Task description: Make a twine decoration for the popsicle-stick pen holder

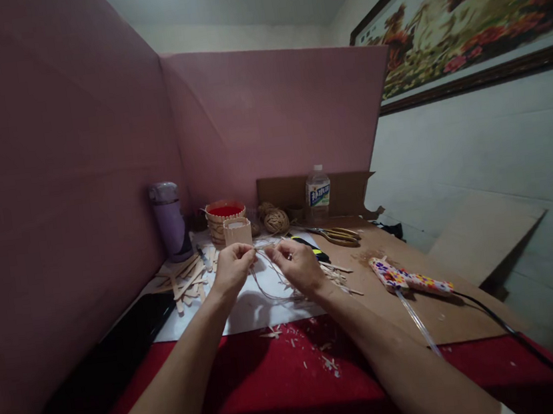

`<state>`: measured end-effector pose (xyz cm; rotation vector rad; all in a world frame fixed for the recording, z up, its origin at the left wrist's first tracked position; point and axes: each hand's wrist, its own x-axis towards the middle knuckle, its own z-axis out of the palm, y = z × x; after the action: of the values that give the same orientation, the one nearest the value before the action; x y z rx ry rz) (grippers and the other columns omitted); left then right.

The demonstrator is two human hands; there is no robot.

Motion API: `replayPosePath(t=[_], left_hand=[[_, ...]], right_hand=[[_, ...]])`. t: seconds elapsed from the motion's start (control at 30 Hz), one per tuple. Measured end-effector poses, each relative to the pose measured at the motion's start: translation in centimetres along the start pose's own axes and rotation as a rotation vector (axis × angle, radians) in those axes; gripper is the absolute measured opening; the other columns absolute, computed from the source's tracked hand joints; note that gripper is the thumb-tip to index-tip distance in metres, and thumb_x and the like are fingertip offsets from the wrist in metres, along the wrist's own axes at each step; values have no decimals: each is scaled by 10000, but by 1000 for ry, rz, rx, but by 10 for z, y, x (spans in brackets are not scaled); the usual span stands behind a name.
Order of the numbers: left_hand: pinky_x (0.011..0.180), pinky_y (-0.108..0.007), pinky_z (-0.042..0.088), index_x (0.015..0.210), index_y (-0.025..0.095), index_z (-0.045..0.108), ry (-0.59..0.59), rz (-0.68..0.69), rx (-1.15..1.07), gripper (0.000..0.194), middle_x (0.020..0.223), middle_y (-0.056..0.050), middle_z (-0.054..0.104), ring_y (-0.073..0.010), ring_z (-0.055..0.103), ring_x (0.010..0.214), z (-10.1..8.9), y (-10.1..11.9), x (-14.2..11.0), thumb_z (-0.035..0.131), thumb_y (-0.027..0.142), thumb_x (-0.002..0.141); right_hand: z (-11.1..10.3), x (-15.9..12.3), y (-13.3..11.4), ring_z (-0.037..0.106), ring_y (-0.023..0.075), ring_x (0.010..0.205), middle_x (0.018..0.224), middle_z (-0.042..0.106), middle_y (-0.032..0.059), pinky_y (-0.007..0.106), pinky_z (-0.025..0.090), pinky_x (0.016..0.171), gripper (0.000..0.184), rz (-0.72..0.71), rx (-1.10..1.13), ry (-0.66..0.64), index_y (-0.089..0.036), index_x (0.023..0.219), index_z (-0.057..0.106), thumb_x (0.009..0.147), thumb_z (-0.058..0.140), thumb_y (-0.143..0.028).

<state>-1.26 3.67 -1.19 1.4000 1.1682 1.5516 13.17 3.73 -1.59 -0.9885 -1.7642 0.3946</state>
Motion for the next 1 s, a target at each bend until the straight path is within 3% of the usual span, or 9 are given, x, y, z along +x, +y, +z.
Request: replayPosePath(t=[0.07, 0.2, 0.3, 0.4, 0.67, 0.87, 1.0], left_hand=[[462, -217, 341, 600, 119, 577, -43, -4, -29, 199, 508, 1, 561, -86, 466, 465, 2, 1, -1, 653, 297, 551], [491, -213, 343, 624, 115, 596, -107, 15, -46, 233, 550, -2, 577, -83, 475, 502, 5, 2, -3, 681, 318, 550], [519, -214, 344, 637, 107, 608, -122, 47, -4, 224, 579, -11, 590, -83, 475, 533, 5, 2, -3, 674, 311, 574], [517, -212, 333, 647, 103, 621, -130, 60, 22, 218, 578, -9, 587, -81, 462, 535, 4, 2, -3, 669, 307, 586], [498, -213, 315, 646, 109, 630, -127, 58, 35, 218, 569, -8, 582, -83, 450, 517, 5, 0, -3, 666, 315, 584], [509, -218, 331, 642, 111, 636, -117, 46, 30, 206, 570, -9, 579, -92, 463, 527, 5, 3, -5, 669, 302, 572], [509, -220, 332, 622, 113, 636, -106, 62, 49, 181, 566, -10, 576, -95, 463, 529, 4, 3, -4, 666, 282, 567]], right_hand=[[1, 2, 4, 458, 114, 604, 631, 539, 15, 234, 341, 566, 351, -9, -13, 58, -158, 642, 567, 806, 472, -453], [7, 3, 9, 511, 117, 613, 658, 566, 20, 242, 410, 580, 318, 106, 281, -112, -149, 713, 563, 795, 475, -442], [13, 2, 10, 483, 88, 476, 623, 552, -2, 240, 437, 473, 293, 245, 527, -198, -152, 715, 523, 746, 523, -444], [15, 0, 9, 394, 56, 380, 563, 514, -34, 207, 392, 355, 286, 285, 614, -202, -160, 696, 496, 705, 566, -437], [15, 2, 11, 364, 45, 347, 515, 501, -47, 177, 313, 313, 200, 300, 558, -171, -158, 673, 494, 696, 554, -348], [16, 2, 15, 505, 100, 508, 567, 560, 1, 221, 402, 491, 178, 161, 316, -100, -148, 661, 543, 724, 531, -315], [14, 0, 12, 509, 118, 558, 594, 571, 10, 234, 389, 534, 187, 109, 190, -66, -154, 681, 555, 752, 509, -320]])
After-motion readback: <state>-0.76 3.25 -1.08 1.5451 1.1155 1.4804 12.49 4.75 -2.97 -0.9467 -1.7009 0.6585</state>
